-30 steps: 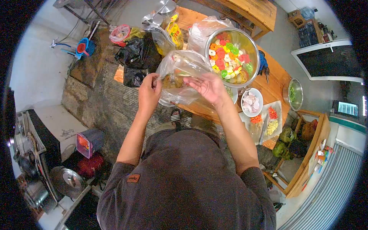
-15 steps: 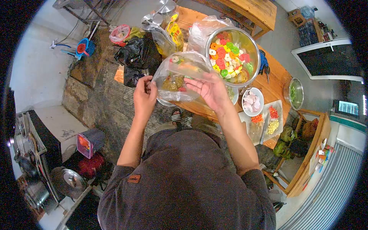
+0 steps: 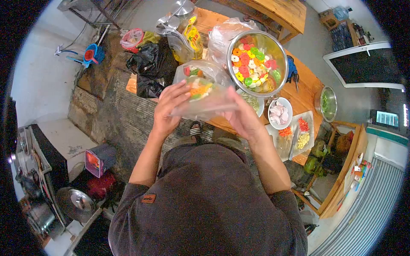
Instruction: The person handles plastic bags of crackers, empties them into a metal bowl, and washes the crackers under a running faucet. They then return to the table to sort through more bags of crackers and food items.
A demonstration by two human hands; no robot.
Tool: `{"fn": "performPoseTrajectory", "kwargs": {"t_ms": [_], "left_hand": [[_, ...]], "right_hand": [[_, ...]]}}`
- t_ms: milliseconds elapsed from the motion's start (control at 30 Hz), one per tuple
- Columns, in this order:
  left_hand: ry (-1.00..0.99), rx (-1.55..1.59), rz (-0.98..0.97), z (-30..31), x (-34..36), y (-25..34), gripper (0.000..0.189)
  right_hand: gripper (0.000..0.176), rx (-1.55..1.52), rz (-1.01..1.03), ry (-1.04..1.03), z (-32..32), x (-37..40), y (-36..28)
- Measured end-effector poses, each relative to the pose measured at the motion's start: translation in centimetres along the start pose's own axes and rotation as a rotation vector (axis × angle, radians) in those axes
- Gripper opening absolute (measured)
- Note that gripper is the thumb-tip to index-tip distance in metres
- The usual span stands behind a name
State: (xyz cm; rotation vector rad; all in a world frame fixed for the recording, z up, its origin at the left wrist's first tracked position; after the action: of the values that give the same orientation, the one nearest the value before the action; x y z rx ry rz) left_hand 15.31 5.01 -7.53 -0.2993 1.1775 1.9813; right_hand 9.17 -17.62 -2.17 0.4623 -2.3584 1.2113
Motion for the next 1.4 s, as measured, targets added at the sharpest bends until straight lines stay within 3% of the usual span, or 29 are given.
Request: {"fn": "performPoseTrajectory", "kwargs": {"t_ms": [67,100,167,300,367,667,833,1000,1067,1200,1400], "left_hand": [[0.372,0.346,0.234,-0.9,0.2,0.0,0.027],[0.372,0.345,0.231,-0.9,-0.2,0.4,0.027],[0.580,0.562,0.763,-0.5,-1.0,0.8,0.025],[0.560,0.663,0.895,0.0,-1.8,0.6,0.028],[0.535,0.673,0.911,-0.1,-1.7,0.5,0.029],[0.492,0.770,0.907,-0.7,-1.2,0.0,0.031],[0.447,0.771,0.893,-1.0,-0.6,-0.2,0.031],[0.482,0.780,0.999,-1.2,-0.5,-0.9,0.029],[0.499,0.825,0.981,-1.4,-0.4,-1.5,0.029],[0.526,0.854,0.958,-1.4,-0.9,-1.3,0.029],[0.435,0.756,0.927,-1.4,-0.8,-1.0,0.030]], "right_hand": [[0.028,-0.094,0.069,-0.202,-1.2,-0.2,-0.8],[0.028,-0.094,0.071,-0.203,-0.6,-0.4,-0.3],[0.029,0.307,0.260,0.023,1.5,-1.3,1.6],[0.030,0.547,0.317,0.137,1.3,-1.8,3.9],[0.048,0.299,0.324,0.057,0.6,-1.7,4.1],[0.064,0.167,0.350,-0.001,0.3,-3.7,4.2],[0.051,0.231,0.349,-0.021,3.0,-4.6,5.3],[0.036,0.214,0.358,-0.003,4.3,-5.0,5.6],[0.033,0.424,0.414,0.049,4.2,-4.7,5.1],[0.036,0.466,0.427,0.022,3.8,-4.4,4.2],[0.047,0.241,0.346,-0.185,4.6,-4.3,3.3]]}}
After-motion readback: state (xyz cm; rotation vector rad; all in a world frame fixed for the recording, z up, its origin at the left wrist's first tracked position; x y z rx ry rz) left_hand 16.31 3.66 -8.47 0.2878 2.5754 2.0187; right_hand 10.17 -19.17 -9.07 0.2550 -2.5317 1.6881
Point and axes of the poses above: each hand's wrist, its own x-axis away from the middle knuckle, its own z-axis out of the back of the hand, y = z × x, the point moved 1 cm from there along -x, towards the middle knuckle, and after that the axes turned 2 degrees about y, right-handed, at the moved point
